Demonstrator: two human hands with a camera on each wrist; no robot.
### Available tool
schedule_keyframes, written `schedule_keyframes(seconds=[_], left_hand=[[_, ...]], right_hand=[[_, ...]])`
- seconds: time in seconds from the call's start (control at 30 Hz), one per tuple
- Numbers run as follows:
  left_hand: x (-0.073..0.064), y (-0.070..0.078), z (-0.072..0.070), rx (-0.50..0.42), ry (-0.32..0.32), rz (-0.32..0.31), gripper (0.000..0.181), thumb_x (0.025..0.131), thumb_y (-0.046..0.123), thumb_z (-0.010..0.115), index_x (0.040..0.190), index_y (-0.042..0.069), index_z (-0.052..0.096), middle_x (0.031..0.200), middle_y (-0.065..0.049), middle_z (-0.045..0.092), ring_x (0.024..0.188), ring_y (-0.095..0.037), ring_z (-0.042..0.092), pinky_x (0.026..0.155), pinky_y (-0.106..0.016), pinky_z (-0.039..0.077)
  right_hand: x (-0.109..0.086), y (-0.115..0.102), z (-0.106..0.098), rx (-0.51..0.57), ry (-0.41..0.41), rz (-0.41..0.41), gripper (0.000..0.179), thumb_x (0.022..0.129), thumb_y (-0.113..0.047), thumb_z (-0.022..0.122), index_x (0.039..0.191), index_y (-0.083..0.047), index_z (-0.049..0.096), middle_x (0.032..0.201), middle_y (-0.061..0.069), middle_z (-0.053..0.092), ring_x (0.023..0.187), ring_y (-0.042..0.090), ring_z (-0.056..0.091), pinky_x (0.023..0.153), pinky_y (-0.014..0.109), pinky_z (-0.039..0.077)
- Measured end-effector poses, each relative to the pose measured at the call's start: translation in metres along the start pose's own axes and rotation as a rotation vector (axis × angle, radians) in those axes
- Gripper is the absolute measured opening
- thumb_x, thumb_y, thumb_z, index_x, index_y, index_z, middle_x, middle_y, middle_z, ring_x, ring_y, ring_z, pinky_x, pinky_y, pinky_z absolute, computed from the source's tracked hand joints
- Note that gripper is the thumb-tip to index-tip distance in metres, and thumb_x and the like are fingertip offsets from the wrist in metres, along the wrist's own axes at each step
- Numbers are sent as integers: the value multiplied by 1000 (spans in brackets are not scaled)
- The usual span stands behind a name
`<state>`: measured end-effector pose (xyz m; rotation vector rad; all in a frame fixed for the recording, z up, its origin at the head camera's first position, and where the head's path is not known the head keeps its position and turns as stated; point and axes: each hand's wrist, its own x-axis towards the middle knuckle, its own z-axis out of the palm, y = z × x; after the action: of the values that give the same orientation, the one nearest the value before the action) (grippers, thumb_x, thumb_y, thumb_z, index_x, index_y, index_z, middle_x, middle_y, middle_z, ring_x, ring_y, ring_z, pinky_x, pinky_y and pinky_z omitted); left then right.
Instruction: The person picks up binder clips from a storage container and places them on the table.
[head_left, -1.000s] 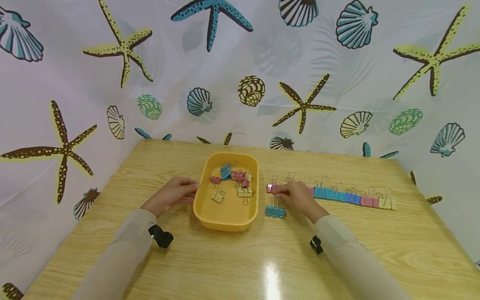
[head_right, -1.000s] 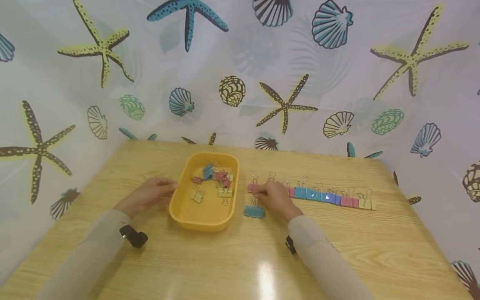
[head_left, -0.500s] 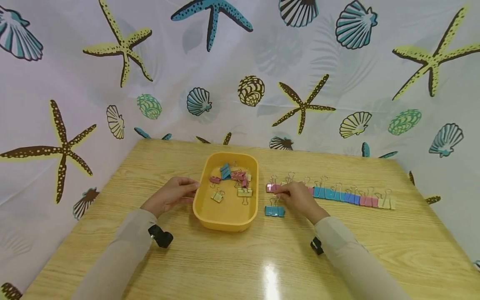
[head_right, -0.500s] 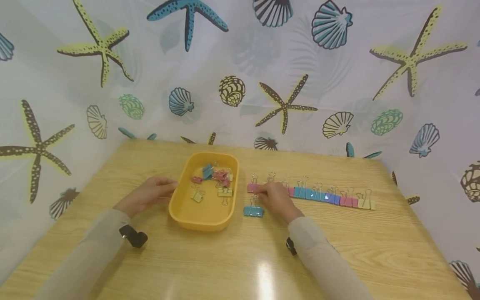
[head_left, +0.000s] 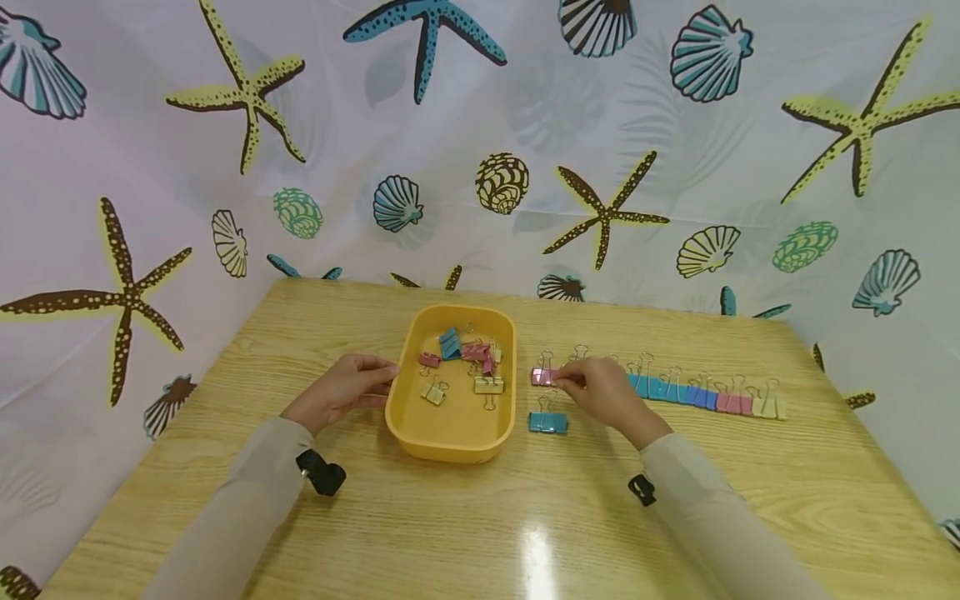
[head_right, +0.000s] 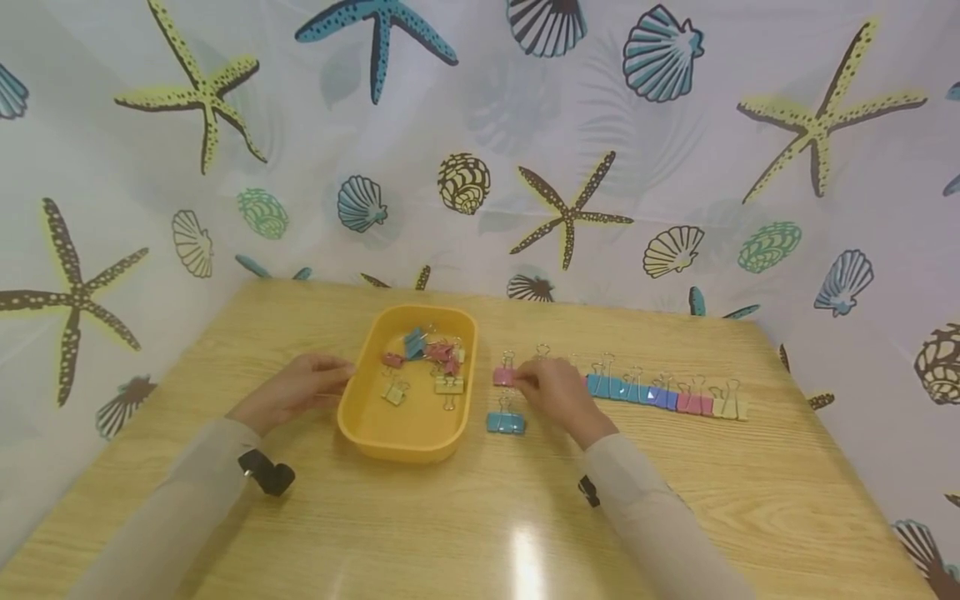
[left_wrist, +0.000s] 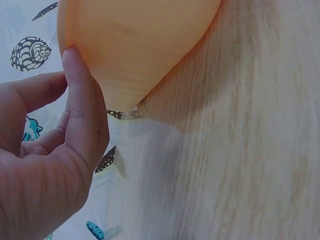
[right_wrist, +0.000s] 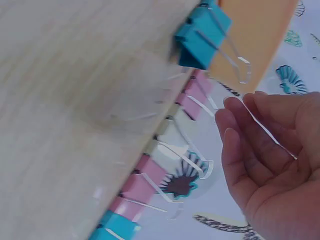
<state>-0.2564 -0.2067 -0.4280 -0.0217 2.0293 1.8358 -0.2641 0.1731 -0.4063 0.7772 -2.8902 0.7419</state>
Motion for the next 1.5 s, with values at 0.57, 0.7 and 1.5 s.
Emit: schedule_keyframes(seconds=[0.57, 0.7, 1.5], left_hand=[[-1, -1, -1, -19, -7, -8, 41, 99, 18, 54, 130, -10, 49, 109, -13, 62, 92, -17, 65, 79, -28, 57], [-1, -1, -2, -21, 2, -18, 42, 100, 17, 54, 131, -10, 48, 112, -16, 62, 93, -19, 65, 78, -28, 57], [2, -5, -2, 4, 7, -10, 42, 100, 19, 53, 131, -9, 50, 116, -18, 62, 95, -19, 66, 77, -27, 57]], right_hand=[[40, -101, -25, -24, -48, -175, 14, 93, -18, 64, 96, -9, 75, 81, -2, 71, 68, 8, 60, 64, 25, 53], [58, -116, -16, -4, -66, -215, 15, 93, -19, 65, 95, -9, 76, 78, -2, 71, 65, 7, 61, 62, 25, 53], [129, -143, 59, -150, -589, 137, 35, 86, -18, 73, 57, -14, 54, 51, -4, 48, 44, 9, 41, 44, 21, 37]])
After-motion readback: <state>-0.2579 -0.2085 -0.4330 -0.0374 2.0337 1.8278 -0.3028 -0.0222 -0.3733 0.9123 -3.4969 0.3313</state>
